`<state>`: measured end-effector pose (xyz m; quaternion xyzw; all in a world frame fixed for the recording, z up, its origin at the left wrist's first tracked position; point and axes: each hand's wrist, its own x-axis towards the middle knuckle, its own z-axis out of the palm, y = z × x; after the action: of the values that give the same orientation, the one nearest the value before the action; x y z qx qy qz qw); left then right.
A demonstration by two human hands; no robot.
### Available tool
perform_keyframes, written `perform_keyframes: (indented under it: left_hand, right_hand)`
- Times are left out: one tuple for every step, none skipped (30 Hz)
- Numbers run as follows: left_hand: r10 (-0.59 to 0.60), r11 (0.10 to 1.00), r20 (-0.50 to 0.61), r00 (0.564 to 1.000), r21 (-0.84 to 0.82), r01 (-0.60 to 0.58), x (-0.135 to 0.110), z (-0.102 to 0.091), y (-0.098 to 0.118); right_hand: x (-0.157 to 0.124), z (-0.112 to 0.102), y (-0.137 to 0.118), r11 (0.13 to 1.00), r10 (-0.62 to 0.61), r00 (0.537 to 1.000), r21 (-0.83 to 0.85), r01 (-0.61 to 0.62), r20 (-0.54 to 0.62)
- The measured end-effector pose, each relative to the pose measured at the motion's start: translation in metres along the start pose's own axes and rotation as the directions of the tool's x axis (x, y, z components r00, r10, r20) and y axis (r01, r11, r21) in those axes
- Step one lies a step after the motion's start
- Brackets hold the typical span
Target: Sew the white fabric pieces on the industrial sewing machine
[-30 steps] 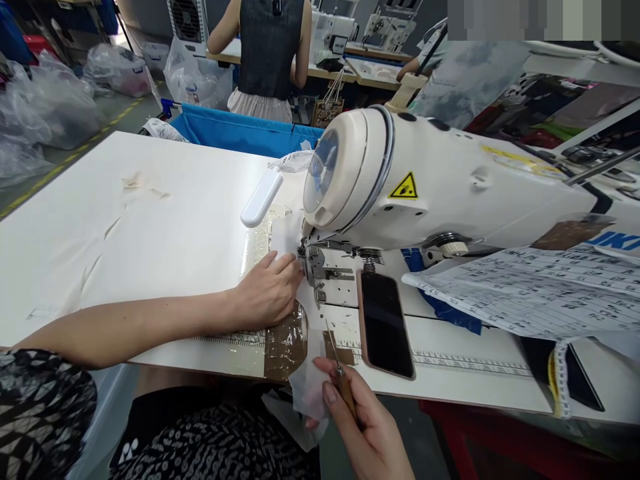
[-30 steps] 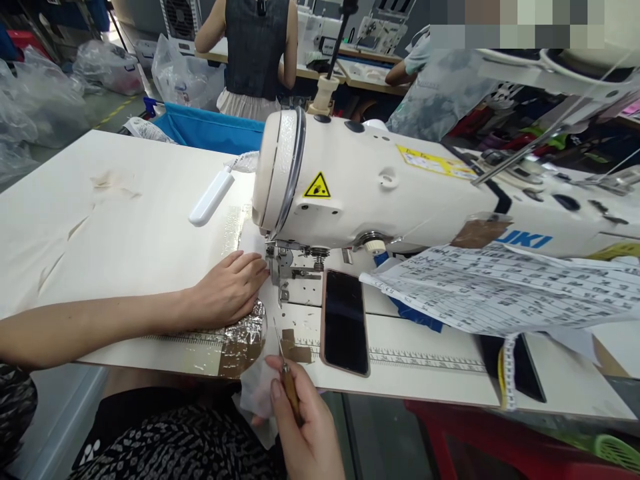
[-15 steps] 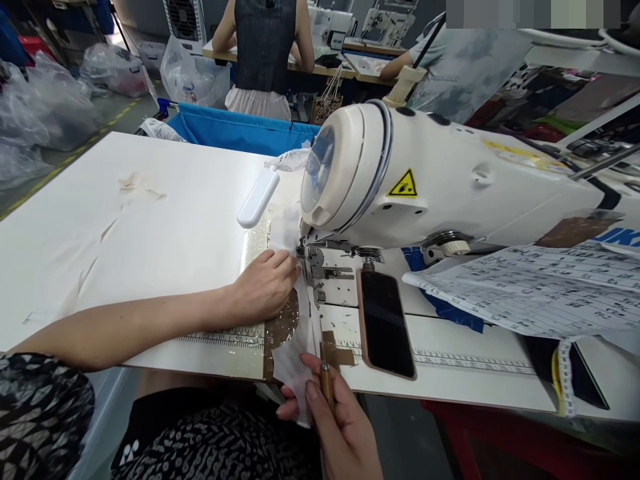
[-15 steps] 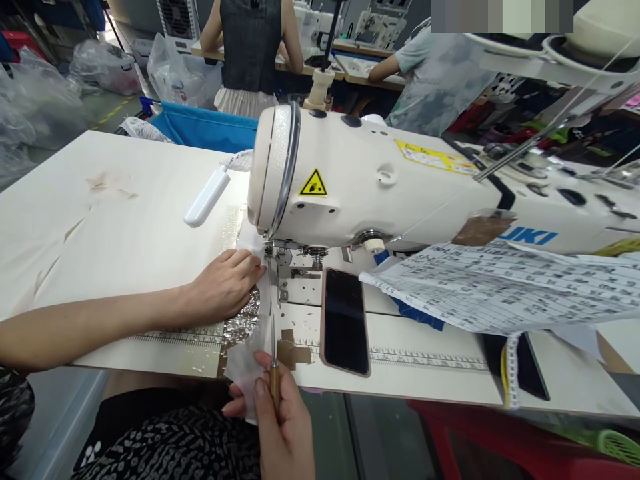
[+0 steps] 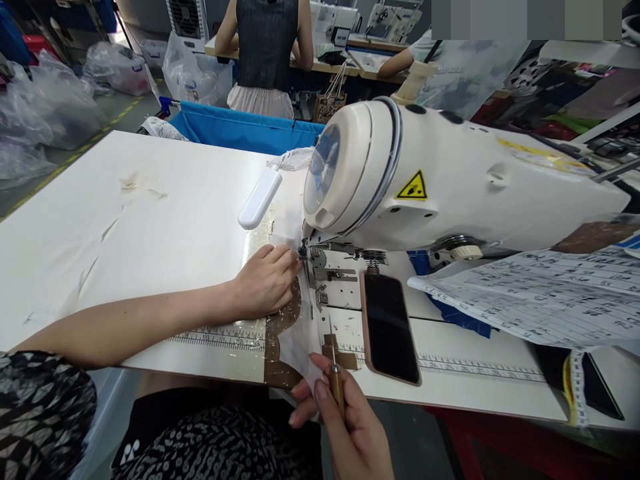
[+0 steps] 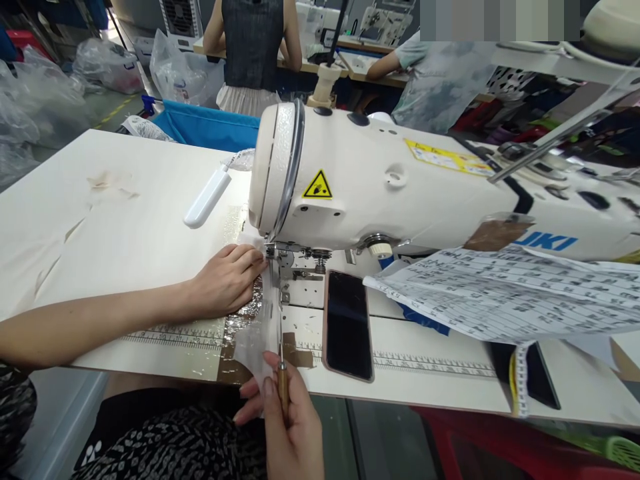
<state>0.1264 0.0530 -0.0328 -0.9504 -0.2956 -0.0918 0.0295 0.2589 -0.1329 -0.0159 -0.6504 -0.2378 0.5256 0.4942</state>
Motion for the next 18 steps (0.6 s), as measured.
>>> perform_keyframes:
  left_hand:
    - [0.013, 1.0, -0.005, 1.0, -0.008, -0.013, -0.001, -0.001, 0.001]
    - [0.028, 0.999, -0.009, 1.0, -0.016, -0.028, -0.002, -0.002, 0.002]
    - [0.041, 0.999, -0.013, 0.999, -0.025, -0.041, -0.003, -0.003, 0.004]
    - [0.052, 0.998, -0.016, 0.999, -0.034, -0.052, -0.003, -0.004, 0.006]
    - [0.059, 0.997, -0.017, 0.998, -0.044, -0.06, -0.004, -0.005, 0.007]
    - [0.064, 0.997, -0.017, 0.998, -0.052, -0.065, -0.005, -0.005, 0.009]
    - [0.066, 0.996, -0.016, 0.998, -0.058, -0.067, -0.005, -0.005, 0.01]
    - [0.07, 0.996, -0.017, 0.997, -0.063, -0.071, -0.006, -0.005, 0.011]
    - [0.074, 0.995, -0.02, 0.997, -0.065, -0.075, -0.006, -0.004, 0.012]
    - [0.079, 0.995, -0.023, 0.997, -0.066, -0.08, -0.006, -0.004, 0.013]
    - [0.085, 0.994, -0.031, 0.996, -0.067, -0.086, -0.007, -0.003, 0.013]
    - [0.091, 0.993, -0.041, 0.995, -0.067, -0.094, -0.007, -0.002, 0.014]
    - [0.096, 0.993, -0.049, 0.994, -0.067, -0.099, -0.007, -0.001, 0.014]
    - [0.096, 0.993, -0.053, 0.994, -0.068, -0.1, -0.008, -0.001, 0.014]
    - [0.094, 0.993, -0.054, 0.994, -0.07, -0.097, -0.008, -0.001, 0.014]
    - [0.089, 0.993, -0.052, 0.995, -0.073, -0.092, -0.008, 0.0, 0.014]
    - [0.083, 0.993, -0.047, 0.995, -0.077, -0.086, -0.008, 0.0, 0.014]
    - [0.077, 0.993, -0.04, 0.996, -0.082, -0.08, -0.008, 0.0, 0.014]
  right_hand:
    - [0.0, -0.001, 0.001, 1.0, -0.002, 1.0, -0.002, 0.002, 0.0]
    - [-0.001, -0.001, 0.002, 1.0, -0.003, 1.0, -0.002, 0.003, 0.001]
    - [-0.002, -0.002, 0.003, 1.0, -0.002, 1.0, 0.0, 0.002, 0.002]
    - [-0.002, -0.003, 0.004, 1.0, 0.0, 1.0, 0.004, 0.0, 0.001]
    - [-0.003, -0.003, 0.005, 1.0, 0.004, 1.0, 0.006, -0.004, -0.002]
    - [-0.003, -0.004, 0.006, 1.0, 0.01, 1.0, 0.006, -0.01, -0.008]
    - [-0.004, -0.005, 0.007, 1.0, 0.016, 1.0, 0.006, -0.016, -0.011]
    - [-0.004, -0.005, 0.008, 1.0, 0.019, 1.0, 0.003, -0.019, -0.013]
    - [-0.004, -0.006, 0.008, 1.0, 0.018, 1.0, -0.002, -0.018, -0.013]
    - [-0.003, -0.007, 0.008, 1.0, 0.011, 1.0, -0.011, -0.011, -0.01]
    - [-0.003, -0.007, 0.009, 1.0, 0.001, 1.0, -0.022, -0.001, -0.007]
    - [-0.002, -0.008, 0.008, 0.999, -0.008, 1.0, -0.034, 0.008, -0.005]
    - [-0.001, -0.008, 0.008, 0.999, -0.013, 1.0, -0.047, 0.013, -0.005]
    - [-0.001, -0.009, 0.008, 0.998, -0.017, 1.0, -0.059, 0.016, -0.006]
    - [0.0, -0.009, 0.007, 0.997, -0.021, 1.0, -0.068, 0.02, -0.008]
    - [0.0, -0.009, 0.007, 0.997, -0.026, 1.0, -0.074, 0.025, -0.008]
    - [0.0, -0.009, 0.007, 0.996, -0.033, 0.999, -0.078, 0.033, -0.007]
    - [0.0, -0.009, 0.006, 0.996, -0.041, 0.999, -0.081, 0.041, -0.006]
